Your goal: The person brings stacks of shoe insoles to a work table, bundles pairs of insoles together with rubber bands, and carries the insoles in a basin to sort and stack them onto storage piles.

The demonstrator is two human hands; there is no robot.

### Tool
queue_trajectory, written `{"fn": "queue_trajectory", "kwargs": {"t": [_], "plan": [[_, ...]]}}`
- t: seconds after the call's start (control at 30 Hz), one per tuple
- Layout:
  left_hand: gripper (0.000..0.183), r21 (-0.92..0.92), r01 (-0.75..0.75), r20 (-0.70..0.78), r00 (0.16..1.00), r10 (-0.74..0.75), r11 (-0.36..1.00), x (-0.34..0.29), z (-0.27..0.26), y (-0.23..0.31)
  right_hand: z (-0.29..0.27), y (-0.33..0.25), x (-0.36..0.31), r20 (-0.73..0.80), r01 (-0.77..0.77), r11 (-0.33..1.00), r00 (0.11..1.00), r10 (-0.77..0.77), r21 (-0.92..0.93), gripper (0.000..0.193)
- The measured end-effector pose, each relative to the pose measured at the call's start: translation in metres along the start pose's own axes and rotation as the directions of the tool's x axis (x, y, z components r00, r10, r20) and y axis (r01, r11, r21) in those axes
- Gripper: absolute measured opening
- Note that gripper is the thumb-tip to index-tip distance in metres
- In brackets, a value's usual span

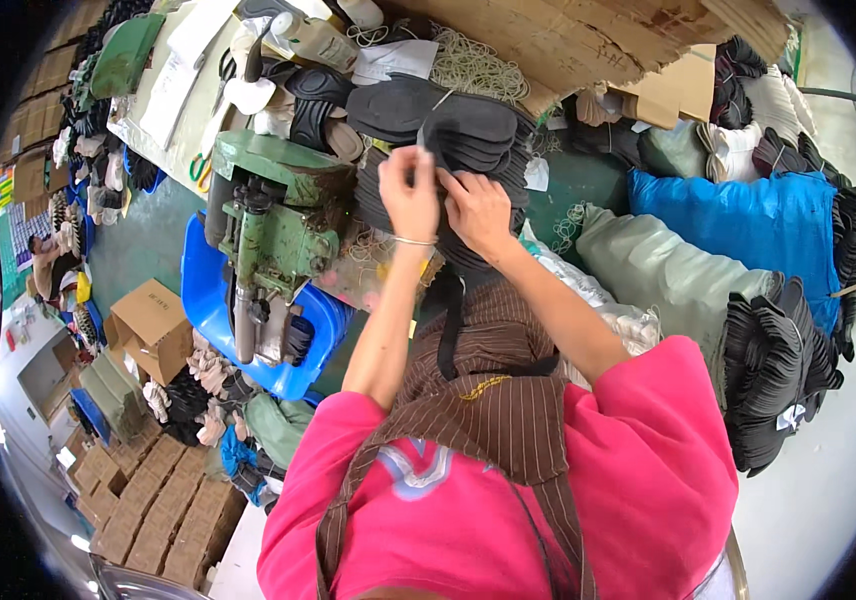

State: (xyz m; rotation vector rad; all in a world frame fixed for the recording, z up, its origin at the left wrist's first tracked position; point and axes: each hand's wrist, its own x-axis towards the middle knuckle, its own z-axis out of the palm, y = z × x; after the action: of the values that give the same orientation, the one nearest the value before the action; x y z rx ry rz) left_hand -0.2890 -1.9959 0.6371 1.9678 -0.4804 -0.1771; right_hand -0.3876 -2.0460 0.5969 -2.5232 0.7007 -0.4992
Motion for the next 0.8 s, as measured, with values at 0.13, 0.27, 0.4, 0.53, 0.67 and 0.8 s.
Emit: {"fn": "queue_trajectory", "kwargs": {"t": [0.13, 0.27, 0.4, 0.53, 0.67, 0.8], "plan": [[0.007, 0.189, -0.378, 0.252, 0.911, 0.327, 0.906, -0.002, 0.027, 0.050, 0.001, 0.024, -0.005, 0.215, -0.025, 0.999, 0.977, 0.015, 0.046, 0.027], [0.017, 0.311, -0.324, 0.347, 0.914, 0.211, 0.893, 0.001, 0.016, -0.008, -0.009, 0.038, 0.008, 0.341, 0.073, 0.985, 0.932, -0.124, 0.157, 0.036], [0.033, 0.414, -0.423, 0.405, 0.879, 0.253, 0.806, -0.007, -0.019, -0.025, -0.092, 0.035, 0.083, 0.705, -0.461, 0.828, 0.700, 0.117, 0.321, 0.047], [0.038, 0.449, -0.438, 0.463, 0.859, 0.216, 0.779, -0.027, -0.019, -0.013, -0.051, 0.085, 0.141, 0.309, -0.353, 0.893, 0.914, 0.264, 0.280, 0.047], [0.051, 0.504, -0.444, 0.571, 0.815, 0.100, 0.741, -0.036, -0.016, -0.007, 0.011, 0.122, 0.167, 0.734, -0.442, 0.852, 0.670, 0.107, 0.279, 0.052], [0.060, 0.375, -0.259, 0.372, 0.921, 0.111, 0.890, -0.024, -0.023, 0.000, 0.009, 0.082, 0.158, 0.797, -0.491, 0.836, 0.593, 0.117, 0.243, 0.064]]}}
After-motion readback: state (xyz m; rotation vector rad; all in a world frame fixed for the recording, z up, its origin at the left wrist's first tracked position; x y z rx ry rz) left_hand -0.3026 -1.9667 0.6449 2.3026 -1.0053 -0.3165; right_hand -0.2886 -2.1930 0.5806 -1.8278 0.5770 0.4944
